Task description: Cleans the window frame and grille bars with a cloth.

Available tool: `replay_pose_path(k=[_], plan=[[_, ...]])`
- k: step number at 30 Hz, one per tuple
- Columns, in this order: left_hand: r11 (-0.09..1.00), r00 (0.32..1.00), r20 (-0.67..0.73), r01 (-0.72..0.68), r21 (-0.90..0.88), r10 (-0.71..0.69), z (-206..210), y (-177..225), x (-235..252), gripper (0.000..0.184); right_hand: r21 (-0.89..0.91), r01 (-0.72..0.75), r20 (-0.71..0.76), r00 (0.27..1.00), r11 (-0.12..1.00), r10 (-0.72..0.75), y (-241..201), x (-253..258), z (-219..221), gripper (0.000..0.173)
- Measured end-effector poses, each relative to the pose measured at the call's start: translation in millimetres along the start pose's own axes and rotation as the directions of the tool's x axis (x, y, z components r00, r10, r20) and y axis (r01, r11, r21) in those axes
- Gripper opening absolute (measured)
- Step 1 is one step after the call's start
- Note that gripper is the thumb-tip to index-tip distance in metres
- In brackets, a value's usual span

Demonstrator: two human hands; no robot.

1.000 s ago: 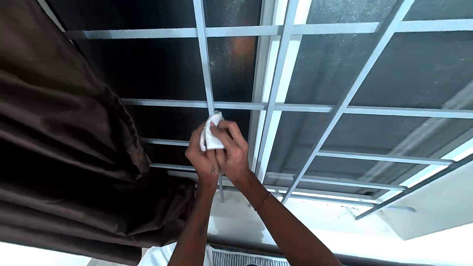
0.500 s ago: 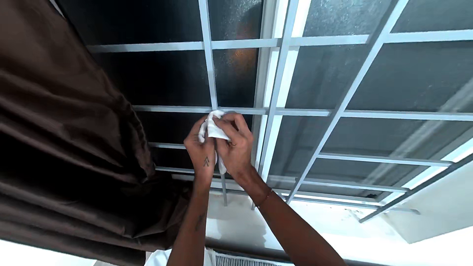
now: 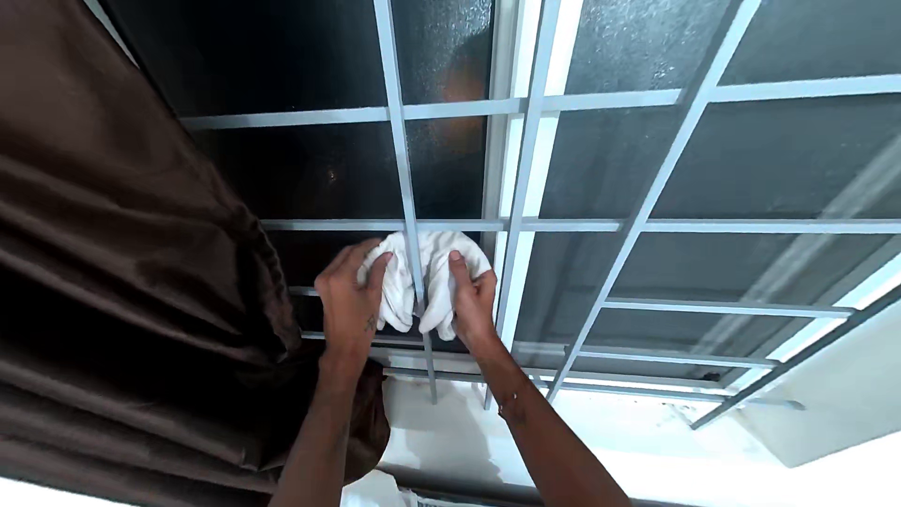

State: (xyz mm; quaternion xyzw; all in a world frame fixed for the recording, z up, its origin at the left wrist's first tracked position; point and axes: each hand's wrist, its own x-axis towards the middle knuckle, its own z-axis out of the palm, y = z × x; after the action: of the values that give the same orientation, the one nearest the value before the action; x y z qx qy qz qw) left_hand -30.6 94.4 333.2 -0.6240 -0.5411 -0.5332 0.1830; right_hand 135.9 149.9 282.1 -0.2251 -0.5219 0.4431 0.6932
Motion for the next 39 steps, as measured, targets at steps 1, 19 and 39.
replay_pose_path(k=[1,19,39], plan=[[1.0,1.0,-0.015,-0.008,0.023,0.009,-2,-2,13,0.025,0.065,-0.031,0.006,0.999,0.997,0.031,-9,9,8,0.033],[0.992,0.846,0.526,-0.122,0.03,0.088,-30,5,130,0.029,0.39,-0.147,0.014,0.988,0.909,0.154,-16,100,51,0.028],[0.941,0.953,0.258,-0.07,-0.331,0.162,7,-1,172,0.037,-0.613,0.381,0.158,0.918,0.692,-0.365,-116,8,15,0.02]])
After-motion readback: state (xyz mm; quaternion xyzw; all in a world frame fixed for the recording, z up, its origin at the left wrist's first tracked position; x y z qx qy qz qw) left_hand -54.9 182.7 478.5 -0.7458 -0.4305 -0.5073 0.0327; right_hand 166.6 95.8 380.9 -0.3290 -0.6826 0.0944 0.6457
